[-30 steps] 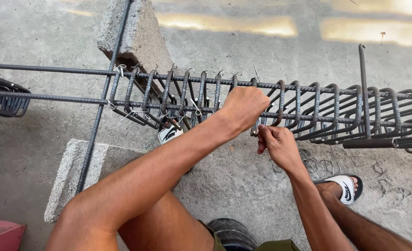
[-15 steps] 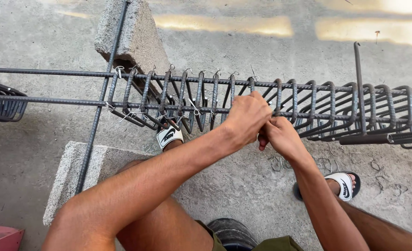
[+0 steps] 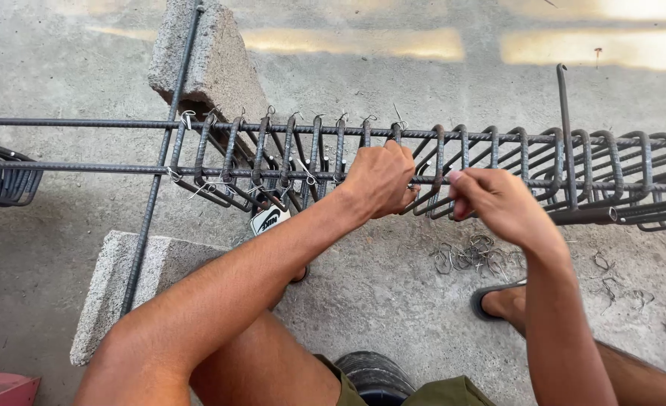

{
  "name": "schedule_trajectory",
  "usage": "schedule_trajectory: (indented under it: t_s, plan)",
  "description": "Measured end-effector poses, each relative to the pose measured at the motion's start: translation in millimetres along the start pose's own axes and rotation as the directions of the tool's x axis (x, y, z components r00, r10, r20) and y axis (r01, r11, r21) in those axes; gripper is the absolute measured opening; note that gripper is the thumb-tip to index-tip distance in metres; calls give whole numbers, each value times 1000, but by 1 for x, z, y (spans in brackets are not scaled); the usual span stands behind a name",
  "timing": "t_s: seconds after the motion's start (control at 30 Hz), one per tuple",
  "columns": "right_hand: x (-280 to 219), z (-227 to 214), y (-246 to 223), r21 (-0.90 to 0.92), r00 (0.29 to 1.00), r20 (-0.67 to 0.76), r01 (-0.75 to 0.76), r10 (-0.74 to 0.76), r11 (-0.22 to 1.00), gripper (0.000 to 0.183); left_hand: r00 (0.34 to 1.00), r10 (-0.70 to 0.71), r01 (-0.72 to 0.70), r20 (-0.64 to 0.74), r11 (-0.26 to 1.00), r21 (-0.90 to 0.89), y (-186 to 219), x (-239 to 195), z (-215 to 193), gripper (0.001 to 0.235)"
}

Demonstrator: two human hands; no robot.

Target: Tying rebar stirrups to longitudinal bars using wire and a hook tool

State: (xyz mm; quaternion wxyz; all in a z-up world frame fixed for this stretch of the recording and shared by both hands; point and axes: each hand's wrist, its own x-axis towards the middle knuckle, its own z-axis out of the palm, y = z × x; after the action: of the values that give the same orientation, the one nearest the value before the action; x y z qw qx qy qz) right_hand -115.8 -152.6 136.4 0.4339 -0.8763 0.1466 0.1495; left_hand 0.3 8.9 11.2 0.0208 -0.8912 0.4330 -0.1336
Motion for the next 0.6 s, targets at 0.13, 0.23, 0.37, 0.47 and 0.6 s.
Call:
schedule_trajectory:
  t_s: [0.13, 0.23, 0.37, 0.47, 0.6]
  plan:
    - [-6, -21, 11, 72, 993, -64, -98, 103, 993, 42, 985, 67, -72, 161, 997, 27, -7, 4, -38, 60]
    - [-16, -33, 18, 24, 978, -152, -140, 142, 990, 42, 986, 81, -81, 147, 997, -3, -6, 5, -36, 56]
    - [-23, -48, 31, -275, 898, -377, -342, 226, 899, 42, 983, 55, -33, 175, 992, -122, -3, 6, -33, 48]
    - [-13, -53, 57, -440, 851, -502, -404, 154, 802, 41, 986, 36, -6, 163, 983, -181, 0, 7, -28, 34]
    - [6, -59, 89, -535, 844, -519, -446, 138, 718, 49, 989, 5, 25, 146, 979, -202, 7, 14, -21, 22]
